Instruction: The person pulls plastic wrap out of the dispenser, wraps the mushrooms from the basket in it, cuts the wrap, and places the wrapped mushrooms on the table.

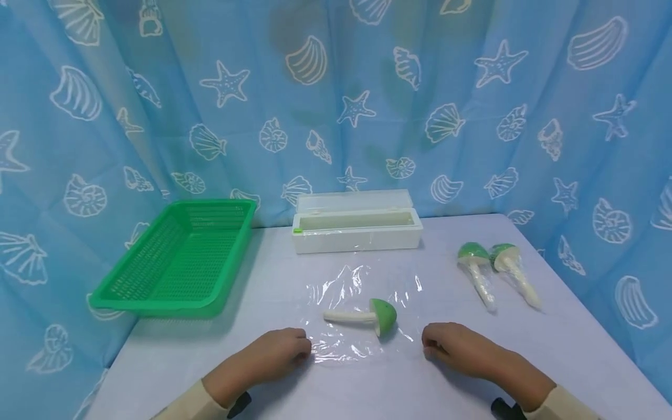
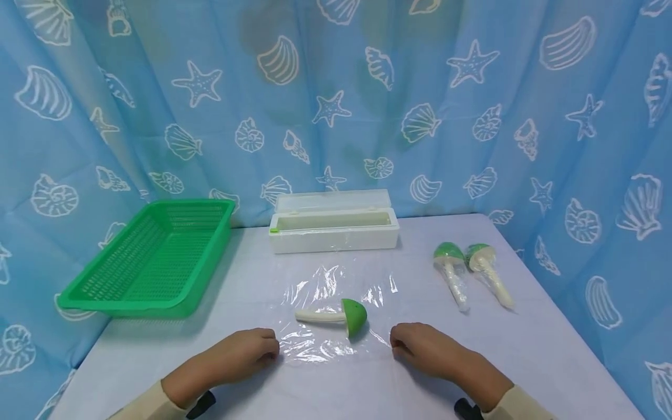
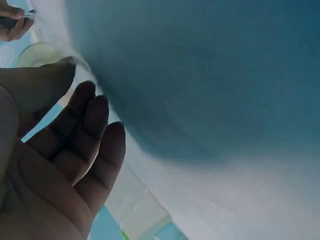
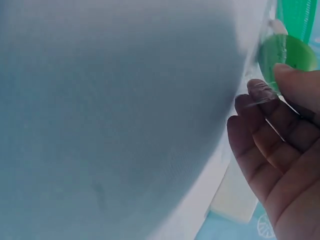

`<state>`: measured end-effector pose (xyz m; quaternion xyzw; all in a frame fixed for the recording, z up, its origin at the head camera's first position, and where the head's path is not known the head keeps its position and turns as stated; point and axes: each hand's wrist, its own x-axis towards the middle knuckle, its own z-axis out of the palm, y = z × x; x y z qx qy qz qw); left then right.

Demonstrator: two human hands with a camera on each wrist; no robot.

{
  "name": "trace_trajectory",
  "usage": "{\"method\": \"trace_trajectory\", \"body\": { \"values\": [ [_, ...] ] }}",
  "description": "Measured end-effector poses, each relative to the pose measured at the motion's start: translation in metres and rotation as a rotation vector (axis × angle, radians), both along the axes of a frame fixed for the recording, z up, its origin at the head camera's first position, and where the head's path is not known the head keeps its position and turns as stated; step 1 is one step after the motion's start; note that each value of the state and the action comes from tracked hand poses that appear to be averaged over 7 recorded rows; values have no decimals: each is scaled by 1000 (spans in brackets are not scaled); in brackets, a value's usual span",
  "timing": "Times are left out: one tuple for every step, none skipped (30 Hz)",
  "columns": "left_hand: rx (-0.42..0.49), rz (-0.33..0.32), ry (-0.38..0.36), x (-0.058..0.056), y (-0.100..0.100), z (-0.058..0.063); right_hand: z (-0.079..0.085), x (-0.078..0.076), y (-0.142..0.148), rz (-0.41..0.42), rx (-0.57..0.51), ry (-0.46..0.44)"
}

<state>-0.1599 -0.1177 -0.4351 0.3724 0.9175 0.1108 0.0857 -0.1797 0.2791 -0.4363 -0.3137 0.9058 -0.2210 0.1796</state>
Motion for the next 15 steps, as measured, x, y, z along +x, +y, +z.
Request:
{"method": "trace_trajectory", "body": {
  "values": [
    [-9, 18, -8, 0, 0, 1, 1, -1, 0, -14, -10, -7],
    [-14, 37, -25, 0, 0, 2, 1, -1, 1, -21, -19, -1],
    [-21, 56, -50, 0, 0, 3, 1, -1, 2, -28, -28, 6],
    [-25, 72, -77, 1, -1, 3, 1, -2, 3, -34, -36, 16],
    [-29, 83, -97, 1, -1, 4, 0, -2, 4, -37, -44, 24],
    [-32, 87, -107, 2, -2, 4, -1, -2, 5, -38, -49, 32],
    [-37, 85, -108, 2, -2, 4, -2, -3, 6, -37, -55, 42],
    [-34, 72, -93, 2, -2, 3, -2, -3, 7, -35, -57, 54],
    [-33, 58, -73, 2, -3, 2, -3, -2, 8, -30, -60, 68],
    [-30, 43, -46, 2, -3, 2, -3, -2, 8, -22, -62, 85],
    [-26, 32, -18, 2, -3, 2, -2, -1, 9, -14, -65, 103],
    [-21, 26, 5, 2, -4, 2, -1, 0, 9, -7, -65, 125],
    [-15, 27, 16, 3, -4, 3, 0, 1, 9, -2, -68, 149],
    [-11, 29, 21, 3, -5, 3, 1, 2, 9, 3, -72, 171],
    [-9, 41, 10, 4, -5, 4, 2, 3, 10, 8, -77, 191]
  ]
}}
